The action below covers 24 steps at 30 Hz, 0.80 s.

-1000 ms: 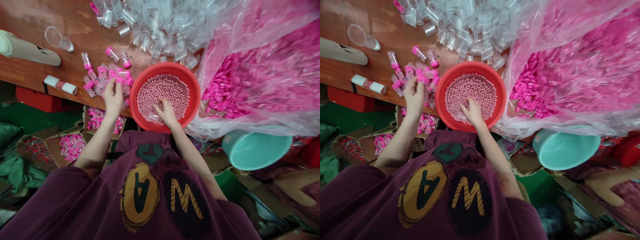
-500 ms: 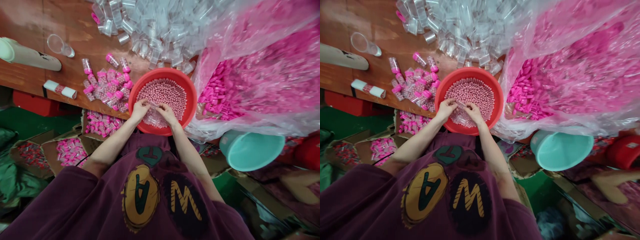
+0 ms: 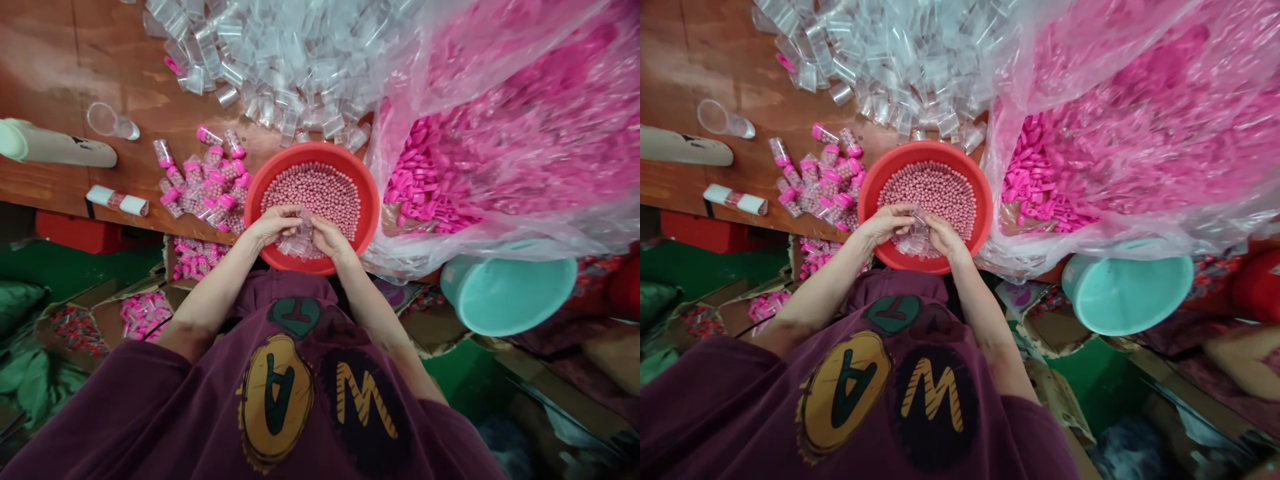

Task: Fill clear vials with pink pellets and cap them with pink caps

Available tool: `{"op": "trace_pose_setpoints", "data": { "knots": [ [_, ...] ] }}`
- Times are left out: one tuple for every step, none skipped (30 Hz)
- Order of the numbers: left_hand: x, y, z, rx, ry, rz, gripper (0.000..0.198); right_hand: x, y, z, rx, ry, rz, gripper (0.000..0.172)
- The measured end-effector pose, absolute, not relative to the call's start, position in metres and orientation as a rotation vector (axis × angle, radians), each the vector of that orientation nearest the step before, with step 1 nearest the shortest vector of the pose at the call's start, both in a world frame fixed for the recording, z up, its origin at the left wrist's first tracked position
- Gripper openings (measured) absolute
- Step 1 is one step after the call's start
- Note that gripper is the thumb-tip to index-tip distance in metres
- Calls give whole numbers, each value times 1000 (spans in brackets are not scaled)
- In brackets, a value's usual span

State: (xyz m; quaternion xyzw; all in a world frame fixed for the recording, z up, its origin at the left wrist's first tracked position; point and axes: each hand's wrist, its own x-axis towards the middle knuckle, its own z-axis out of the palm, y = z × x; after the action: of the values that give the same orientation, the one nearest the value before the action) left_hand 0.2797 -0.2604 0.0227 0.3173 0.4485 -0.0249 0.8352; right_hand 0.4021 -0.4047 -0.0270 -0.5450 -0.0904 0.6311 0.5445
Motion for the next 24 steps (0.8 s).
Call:
{"op": "trace_pose_setpoints", "data": {
  "knots": [
    [281,-260,21,734,939,-93,47,402,-406,-28,-1304,-231,1493,59],
    [284,-260,20,803,930,-119,44,401,-406,-30,-1320,-245,1486,60],
    [287,-259,18,879,921,-133,42,400,-406,-31,-1344,-260,1475,62],
    [291,-258,17,961,913,-137,40,399,-406,-33,-1375,-277,1458,64],
    [296,-256,16,1054,914,-128,39,397,-406,-36,-1413,-296,1438,66],
    [300,-253,15,1169,926,-109,37,395,-406,-37,-1459,-318,1414,67],
    [305,-250,14,1313,940,-93,36,391,-406,-39,-1510,-345,1388,66],
    [310,-247,13,1484,945,-86,35,388,-406,-40,-1567,-378,1359,64],
    [315,-243,12,1671,942,-94,33,383,-407,-39,-1626,-416,1328,60],
    [319,-240,11,1854,933,-121,32,379,-407,-38,-1683,-458,1296,56],
    [324,-238,10,2015,926,-163,31,375,-408,-35,-1733,-504,1265,52],
    [329,-237,9,2137,928,-213,30,372,-409,-31,-1775,-551,1235,50],
    [334,-238,8,2218,943,-262,30,369,-411,-25,-1808,-595,1209,49],
    [340,-240,6,2266,967,-302,32,369,-414,-19,-1833,-632,1189,48],
    [345,-243,4,2291,984,-331,36,370,-417,-13,-1853,-673,1164,46],
    [351,-248,2,2300,987,-347,40,374,-422,-6,-1869,-720,1123,44],
    [357,-254,-1,2300,976,-351,44,379,-428,1,-1882,-765,1060,41],
    [363,-261,-4,2290,954,-343,46,387,-435,7,-1895,-802,974,39],
    [368,-268,-8,2267,930,-320,47,397,-444,11,-1915,-821,867,39],
    [373,-276,-11,2233,909,-291,47,409,-454,13,-1947,-813,747,40],
    [378,-284,-14,2199,891,-264,45,422,-465,14,-1994,-768,630,42],
    [382,-292,-17,2163,877,-238,41,437,-477,12,-2053,-687,526,44],
    [385,-299,-19,2123,868,-215,37,453,-489,8,-2122,-586,434,45],
    [388,-307,-20,2076,868,-194,32,470,-501,1,-2189,-475,357,47]
  ]
}}
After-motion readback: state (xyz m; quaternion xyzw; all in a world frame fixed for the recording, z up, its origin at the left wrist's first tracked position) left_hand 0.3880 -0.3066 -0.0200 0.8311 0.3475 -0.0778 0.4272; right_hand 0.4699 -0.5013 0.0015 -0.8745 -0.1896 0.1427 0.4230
